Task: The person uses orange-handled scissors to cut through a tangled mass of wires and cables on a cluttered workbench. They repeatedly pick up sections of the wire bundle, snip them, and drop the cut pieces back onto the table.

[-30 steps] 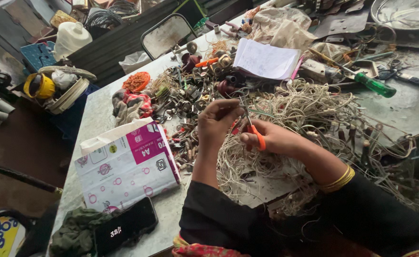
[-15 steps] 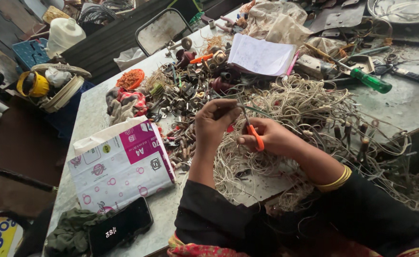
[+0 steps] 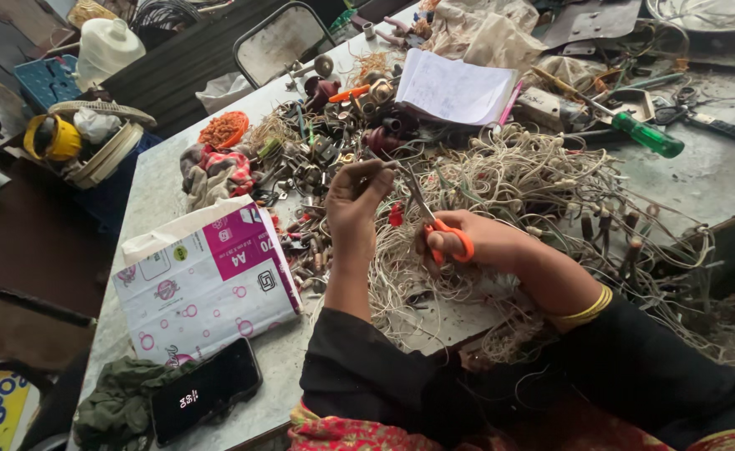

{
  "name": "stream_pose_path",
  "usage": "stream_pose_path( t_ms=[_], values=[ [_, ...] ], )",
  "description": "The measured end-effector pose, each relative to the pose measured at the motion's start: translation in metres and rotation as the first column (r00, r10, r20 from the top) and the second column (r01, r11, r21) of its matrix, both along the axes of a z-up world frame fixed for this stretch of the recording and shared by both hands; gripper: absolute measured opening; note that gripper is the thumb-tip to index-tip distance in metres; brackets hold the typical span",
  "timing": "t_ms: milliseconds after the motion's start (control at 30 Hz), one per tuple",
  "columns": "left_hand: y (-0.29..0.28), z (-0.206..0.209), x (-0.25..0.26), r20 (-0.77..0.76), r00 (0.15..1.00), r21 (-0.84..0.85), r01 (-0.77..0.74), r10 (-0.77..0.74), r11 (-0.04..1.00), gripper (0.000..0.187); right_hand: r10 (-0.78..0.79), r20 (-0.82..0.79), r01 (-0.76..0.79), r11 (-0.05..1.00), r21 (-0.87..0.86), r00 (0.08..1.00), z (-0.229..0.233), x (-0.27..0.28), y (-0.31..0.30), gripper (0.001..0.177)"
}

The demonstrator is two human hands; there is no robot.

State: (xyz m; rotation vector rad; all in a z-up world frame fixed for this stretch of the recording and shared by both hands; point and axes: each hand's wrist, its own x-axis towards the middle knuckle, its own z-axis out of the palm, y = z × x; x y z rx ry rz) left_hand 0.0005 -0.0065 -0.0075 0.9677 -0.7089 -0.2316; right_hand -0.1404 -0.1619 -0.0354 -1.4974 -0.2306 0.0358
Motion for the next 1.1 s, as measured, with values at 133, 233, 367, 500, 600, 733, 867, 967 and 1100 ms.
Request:
stream_pose_path(
  t_ms=[133,233,367,500,600,733,867,967,1100],
  values=[
    [0.000,-0.001,-0.004,0.093,0.995,0.142,0.016,-0.029,0.990,0.019,-0.029,-0.142,0.032,0.999,0.015,0.989,0.002,-0.002,-0.004,0.070],
    [0.003,0.000,-0.003,0.122,0.987,0.202,0.076,-0.102,0.976,0.019,-0.007,-0.130,0.015,0.998,0.058,0.992,0.004,-0.003,-0.004,0.070],
    [0.007,0.000,0.002,0.129,0.979,0.217,0.130,-0.160,0.967,0.018,-0.032,-0.135,0.041,0.997,0.061,0.990,0.005,-0.003,-0.002,0.066],
    [0.007,-0.003,0.004,0.090,0.982,0.213,0.141,-0.163,0.967,0.019,-0.004,-0.008,0.005,0.984,0.179,1.000,0.004,-0.003,0.003,0.053],
    [0.006,-0.003,0.007,0.093,0.980,0.202,0.153,-0.174,0.967,0.019,-0.130,-0.059,0.133,0.990,0.045,0.990,0.006,-0.003,0.003,0.041],
    [0.007,-0.003,0.007,0.102,0.977,0.194,0.163,-0.186,0.967,0.019,-0.186,-0.058,0.183,0.982,-0.051,0.981,0.004,-0.003,0.003,0.036],
    [0.011,0.002,0.006,0.134,0.975,0.213,0.149,-0.180,0.966,0.020,-0.181,-0.056,0.179,0.983,-0.029,0.982,-0.001,-0.001,0.003,0.030],
    [0.018,0.005,0.009,0.160,0.976,0.240,0.104,-0.145,0.965,0.018,-0.160,-0.087,0.163,0.986,0.025,0.983,-0.004,0.003,0.004,0.031],
    [0.025,0.006,0.016,0.181,0.970,0.315,-0.216,0.165,0.924,0.020,-0.161,-0.107,0.170,0.983,0.075,0.981,-0.003,0.001,0.008,0.033]
  ],
)
